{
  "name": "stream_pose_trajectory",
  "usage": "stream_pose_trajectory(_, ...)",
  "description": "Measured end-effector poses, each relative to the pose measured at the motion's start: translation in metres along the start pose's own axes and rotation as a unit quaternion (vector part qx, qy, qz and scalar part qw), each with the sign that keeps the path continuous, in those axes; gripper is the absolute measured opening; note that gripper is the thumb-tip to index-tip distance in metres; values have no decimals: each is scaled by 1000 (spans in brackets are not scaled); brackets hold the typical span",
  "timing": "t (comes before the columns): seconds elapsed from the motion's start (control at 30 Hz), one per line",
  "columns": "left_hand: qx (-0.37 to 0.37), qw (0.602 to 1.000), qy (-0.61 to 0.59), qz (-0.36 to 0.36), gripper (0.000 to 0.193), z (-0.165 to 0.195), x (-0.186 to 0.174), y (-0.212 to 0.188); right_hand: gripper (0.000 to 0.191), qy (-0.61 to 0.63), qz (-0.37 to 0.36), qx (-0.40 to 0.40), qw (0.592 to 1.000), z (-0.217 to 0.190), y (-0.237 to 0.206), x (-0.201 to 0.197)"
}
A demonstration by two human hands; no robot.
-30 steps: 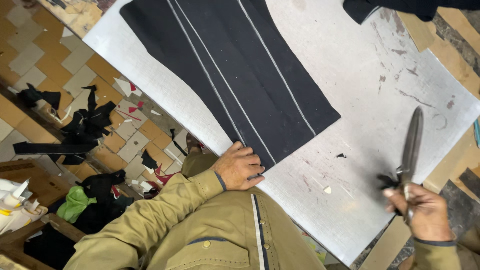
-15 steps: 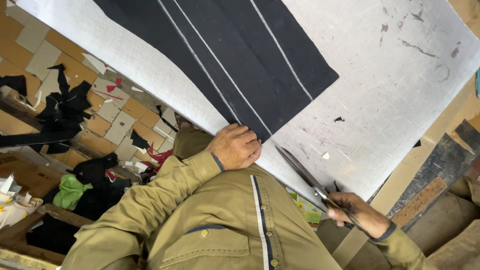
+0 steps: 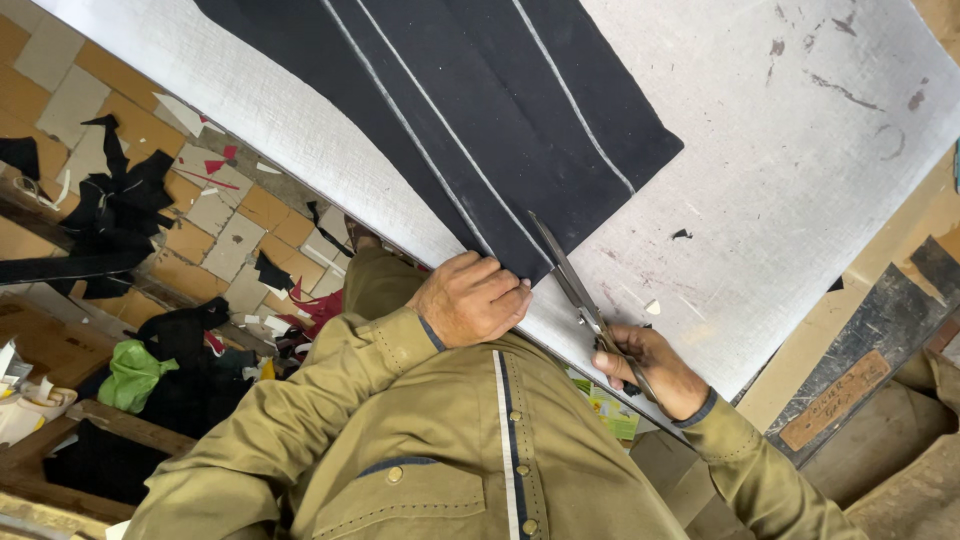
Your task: The person cuts black fabric pieces using shears on a white work surface. They align a cardboard template on the fabric, trace or mark lines, and cut along the marked edges to produce shaped fabric pieces. A black leather jacket is visible on the table, and another person briefly handles the jacket.
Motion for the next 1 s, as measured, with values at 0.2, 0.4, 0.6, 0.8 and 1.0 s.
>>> stream_pose_trajectory(0.2, -7, 1000, -6, 12, 12, -1, -2, 1, 50, -5, 7, -11, 1000, -11, 8, 5)
stream_pose_trajectory(0.4, -15, 1000, -14, 13, 11, -2, -2, 0, 47, -8, 30, 4, 1000, -12, 10, 7)
stream_pose_trajectory(0.6, -23, 1000, -18, 11, 12, -4, 1, -1, 29, 47, 65, 55, 995, -10, 9, 8)
stream_pose_trajectory(0.8, -26, 999, -35, -7, 10, -10, 7, -3, 28, 31, 76, 62, 995, -15, 8, 4)
stream_pose_trajectory(1.0, -72, 993, -83, -53, 12, -23, 18, -8, 26, 24, 73, 72, 994, -9, 12, -1)
Point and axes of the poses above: each hand's wrist, its own y-axis towards the middle knuckle, its own x-axis out of the palm, z = x × y, the point moved 8 cm from there along y, towards the middle knuckle, and after that the axes turned 12 degrees about -x, right-handed, at the moved point
